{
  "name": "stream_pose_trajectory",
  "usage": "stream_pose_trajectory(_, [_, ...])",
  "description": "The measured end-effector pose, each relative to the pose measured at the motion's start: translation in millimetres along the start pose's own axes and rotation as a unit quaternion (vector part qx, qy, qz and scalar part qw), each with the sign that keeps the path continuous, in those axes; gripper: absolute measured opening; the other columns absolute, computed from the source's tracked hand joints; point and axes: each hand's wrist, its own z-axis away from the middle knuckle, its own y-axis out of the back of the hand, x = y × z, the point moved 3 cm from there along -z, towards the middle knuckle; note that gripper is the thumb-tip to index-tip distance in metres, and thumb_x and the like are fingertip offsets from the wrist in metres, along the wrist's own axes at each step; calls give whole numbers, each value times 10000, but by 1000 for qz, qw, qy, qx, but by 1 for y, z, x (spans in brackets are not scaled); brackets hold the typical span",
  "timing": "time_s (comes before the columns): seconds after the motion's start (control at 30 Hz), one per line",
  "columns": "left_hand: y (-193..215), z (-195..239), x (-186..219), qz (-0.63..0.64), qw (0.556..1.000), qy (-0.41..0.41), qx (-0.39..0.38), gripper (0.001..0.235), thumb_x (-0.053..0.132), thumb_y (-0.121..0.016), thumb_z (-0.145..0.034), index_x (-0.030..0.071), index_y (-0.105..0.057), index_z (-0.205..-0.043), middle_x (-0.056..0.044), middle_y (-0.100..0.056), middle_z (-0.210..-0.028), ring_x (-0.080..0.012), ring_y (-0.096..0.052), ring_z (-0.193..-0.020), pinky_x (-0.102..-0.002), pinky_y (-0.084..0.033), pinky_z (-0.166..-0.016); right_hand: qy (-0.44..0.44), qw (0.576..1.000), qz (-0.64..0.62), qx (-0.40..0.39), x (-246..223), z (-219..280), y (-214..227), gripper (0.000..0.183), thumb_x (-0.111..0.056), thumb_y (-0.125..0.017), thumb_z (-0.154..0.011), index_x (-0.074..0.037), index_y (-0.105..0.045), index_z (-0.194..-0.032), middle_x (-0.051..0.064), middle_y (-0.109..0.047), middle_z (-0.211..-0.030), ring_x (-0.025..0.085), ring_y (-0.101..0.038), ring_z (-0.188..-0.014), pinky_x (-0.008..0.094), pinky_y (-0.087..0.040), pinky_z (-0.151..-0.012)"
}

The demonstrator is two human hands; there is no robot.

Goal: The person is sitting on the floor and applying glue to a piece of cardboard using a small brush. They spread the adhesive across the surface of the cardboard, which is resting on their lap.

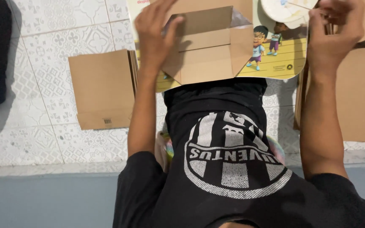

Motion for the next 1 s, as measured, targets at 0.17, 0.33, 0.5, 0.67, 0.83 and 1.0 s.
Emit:
stream_pose_trajectory(0.17, [43,51,-43,6,997,80,-19,359,321,-748,-1029,230,-628,-1355,26,-586,-1366,-244,-549,-1240,-477,-382,-1022,22,996,89,2,-6,0,9,599,236,-944,-927,51,-553,-1342,239,-629,-1228,367,-623,-1062,429,-447,-785])
stream_pose_trajectory(0.33, [38,81,-62,-18,992,105,-71,446,422,-824,-973,258,-657,-1352,17,-503,-1464,-289,-450,-1343,-542,-345,-1051,54,989,116,75,-1,23,13,491,182,-983,-1041,187,-563,-1295,334,-646,-1233,446,-604,-1165,497,-454,-1029])
stream_pose_trajectory(0.5, [24,75,-61,-15,988,91,-122,550,501,-910,-944,313,-672,-1403,-20,-265,-1636,-323,-247,-1517,-615,-261,-1157,112,968,-8,-223,-44,31,-47,563,145,-959,-1012,115,-577,-1424,289,-610,-1346,262,-576,-714,375,-500,-697])
stream_pose_trajectory(0.67, [22,61,-61,12,963,129,-238,663,600,-841,-942,311,-596,-1486,-108,-76,-1678,-344,-10,-1552,-642,-83,-1200,-14,931,61,-359,-25,19,-88,1120,-124,-986,-831,-88,-205,-1632,268,-435,-1625,337,-425,-1024,508,-477,-854])
stream_pose_trajectory(0.83, [12,65,-68,40,958,128,-254,643,650,-810,-923,332,-615,-1446,-143,-68,-1677,-340,54,-1542,-658,-53,-1197,-46,921,67,-381,-7,23,-91,1213,-130,-999,-858,-142,-89,-1661,313,-592,-1482,307,-639,-747,469,-532,-733])
stream_pose_trajectory(1.0, [12,79,-56,-64,990,2,-126,453,551,-837,-980,283,-727,-1329,-57,-361,-1613,-348,-339,-1478,-686,-159,-1140,277,891,252,-255,1,39,-86,433,-428,-960,-1003,-265,-769,-1355,-12,-777,-1401,152,-805,-954,269,-612,-673])
